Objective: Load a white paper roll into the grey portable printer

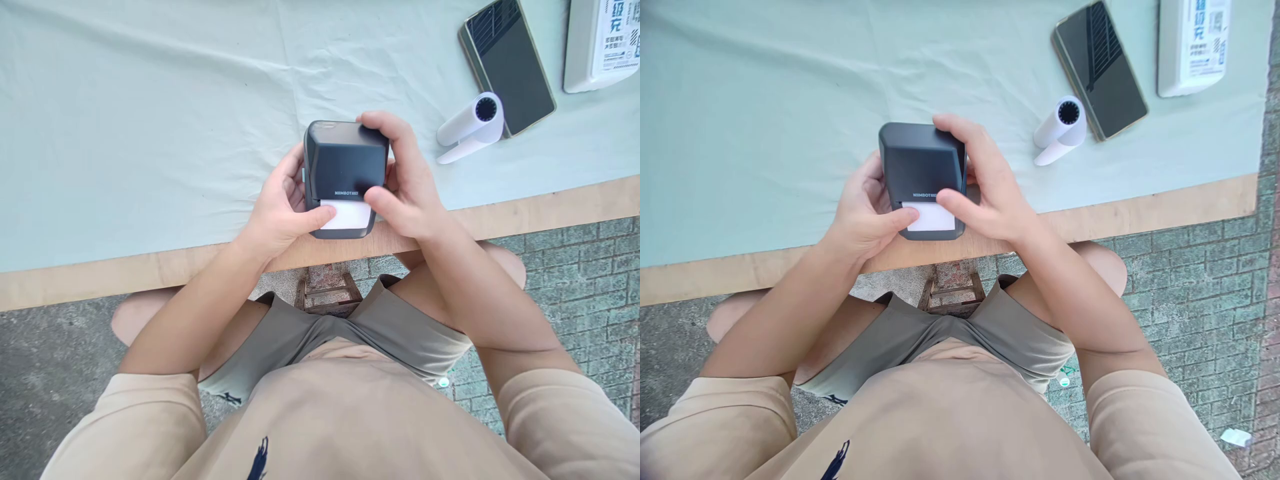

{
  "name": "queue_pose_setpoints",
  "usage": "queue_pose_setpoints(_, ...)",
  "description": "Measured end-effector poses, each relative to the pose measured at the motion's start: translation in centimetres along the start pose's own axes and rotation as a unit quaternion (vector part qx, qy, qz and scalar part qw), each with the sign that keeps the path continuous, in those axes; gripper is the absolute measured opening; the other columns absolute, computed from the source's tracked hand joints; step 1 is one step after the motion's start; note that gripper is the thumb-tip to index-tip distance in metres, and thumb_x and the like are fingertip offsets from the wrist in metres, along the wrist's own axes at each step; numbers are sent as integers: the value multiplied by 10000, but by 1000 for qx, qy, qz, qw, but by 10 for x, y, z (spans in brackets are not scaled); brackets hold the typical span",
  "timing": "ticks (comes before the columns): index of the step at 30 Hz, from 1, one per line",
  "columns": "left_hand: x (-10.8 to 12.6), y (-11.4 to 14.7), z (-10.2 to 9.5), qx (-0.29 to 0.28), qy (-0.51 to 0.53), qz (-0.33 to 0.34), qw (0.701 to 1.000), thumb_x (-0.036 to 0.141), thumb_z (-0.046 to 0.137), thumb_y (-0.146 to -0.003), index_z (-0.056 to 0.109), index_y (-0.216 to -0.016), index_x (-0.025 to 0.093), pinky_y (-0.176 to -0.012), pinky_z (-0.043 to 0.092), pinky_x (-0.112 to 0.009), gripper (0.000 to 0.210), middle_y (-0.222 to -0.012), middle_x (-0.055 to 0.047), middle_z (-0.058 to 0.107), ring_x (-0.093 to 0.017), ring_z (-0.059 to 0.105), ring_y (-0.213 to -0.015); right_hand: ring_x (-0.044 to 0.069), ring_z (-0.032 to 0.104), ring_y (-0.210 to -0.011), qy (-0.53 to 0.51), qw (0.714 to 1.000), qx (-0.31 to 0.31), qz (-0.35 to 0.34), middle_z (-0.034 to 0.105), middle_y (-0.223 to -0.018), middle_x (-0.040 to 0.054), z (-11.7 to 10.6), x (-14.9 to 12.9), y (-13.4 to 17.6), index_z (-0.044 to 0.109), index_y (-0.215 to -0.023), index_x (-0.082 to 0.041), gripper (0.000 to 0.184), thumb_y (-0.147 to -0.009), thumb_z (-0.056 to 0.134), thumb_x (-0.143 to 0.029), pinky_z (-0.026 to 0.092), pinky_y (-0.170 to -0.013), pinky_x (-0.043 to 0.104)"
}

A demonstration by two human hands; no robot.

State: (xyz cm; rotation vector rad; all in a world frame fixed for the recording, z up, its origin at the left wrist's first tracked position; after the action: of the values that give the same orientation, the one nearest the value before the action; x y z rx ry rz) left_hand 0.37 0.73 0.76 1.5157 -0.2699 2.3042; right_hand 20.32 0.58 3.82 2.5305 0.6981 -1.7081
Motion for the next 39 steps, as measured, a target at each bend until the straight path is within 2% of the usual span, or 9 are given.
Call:
queue_pose_setpoints(4, 2, 0, 1, 4, 6, -21, 1000, 310, 888, -616, 613, -1225, 286, -1058, 548, -434, 668, -1319, -31, 634, -319, 571, -1279, 234, 580, -1210, -34, 999, 6, 30, 505, -1411, 47, 2, -2, 0, 423, -1349, -330, 502, -922, 516, -576, 616, -851, 365)
queue_pose_setpoints(10, 6, 0, 7, 10, 50, -13, 999, 366, 717, -834, 645, -1162, 257, -1124, 503, -462, 353, -1356, -54, 623, -291, 533, -1365, 220, 594, -1181, -55, 998, 5, 26, 501, -1410, 43, 4, -2, -1, 413, -1344, -334, 521, -905, 546, -581, 615, -826, 347)
queue_pose_setpoints(15, 10, 1, 7, 27, 27, -38, 999, 393, 782, -760, 654, -1153, 254, -1084, 535, -453, 436, -1303, -71, 670, -328, 550, -1342, 189, 630, -1025, -49, 998, 7, 28, 487, -1412, 35, 3, -2, 0, 391, -1371, -354, 565, -893, 547, -611, 609, -750, 336)
queue_pose_setpoints(20, 13, 0, 8, 23, 27, -36, 999, 401, 795, -743, 642, -1154, 234, -1070, 533, -450, 470, -1273, -80, 682, -339, 524, -1359, 181, 637, -1007, -52, 998, 9, 38, 479, -1421, 37, 4, 0, 1, 384, -1378, -353, 599, -881, 552, -641, 608, -748, 325)
queue_pose_setpoints(24, 9, -1, 6, 26, 59, -40, 997, 439, 702, -820, 671, -1135, 268, -971, 556, -446, 360, -1137, -39, 711, -296, 634, -1147, 194, 637, -1028, -51, 998, 20, 40, 508, -1389, 40, 6, 0, 2, 390, -1385, -359, 598, -890, 513, -672, 607, -785, 350)
queue_pose_setpoints(28, 6, -1, 3, 62, 57, -66, 994, 411, 595, -895, 698, -1107, 320, -832, 557, -425, 253, -971, -3, 708, -208, 638, -856, 231, 575, -1221, -23, 998, 27, 50, 518, -1415, 24, 5, -1, 2, 402, -1388, -351, 597, -915, 391, -716, 561, -992, 422)
queue_pose_setpoints(31, 7, -2, 3, 65, 63, -64, 994, 390, 609, -900, 688, -1135, 293, -841, 565, -391, 266, -1012, -5, 702, -180, 656, -860, 237, 550, -1270, -26, 997, 29, 61, 502, -1443, 20, 4, -1, 2, 399, -1392, -337, 638, -901, 384, -743, 525, -1061, 439)
queue_pose_setpoints(36, 7, -1, 2, 79, 31, -68, 994, 453, 653, -883, 659, -1149, 281, -875, 583, -387, 317, -1073, -23, 713, -225, 709, -1013, 232, 557, -1246, -46, 996, 25, 74, 508, -1420, 27, 4, -1, 3, 378, -1408, -327, 658, -893, 417, -735, 536, -1028, 415)
queue_pose_setpoints(39, 7, -1, 2, 82, 31, -67, 994, 461, 670, -874, 655, -1154, 285, -838, 606, -373, 331, -1040, -17, 729, -230, 724, -1003, 228, 555, -1233, -53, 996, 28, 66, 512, -1400, 27, 4, -3, 3, 387, -1400, -327, 625, -901, 440, -699, 537, -1016, 403)
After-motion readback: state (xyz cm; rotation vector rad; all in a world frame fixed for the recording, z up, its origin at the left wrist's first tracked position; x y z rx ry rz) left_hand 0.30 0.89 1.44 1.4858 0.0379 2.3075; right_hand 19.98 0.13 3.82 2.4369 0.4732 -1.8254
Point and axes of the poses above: each hand's wrist, its own y-axis away from the middle knuckle, its own z-axis out of the palm, x = y × z, the point moved 1 cm from there along -y, towards the middle knuckle
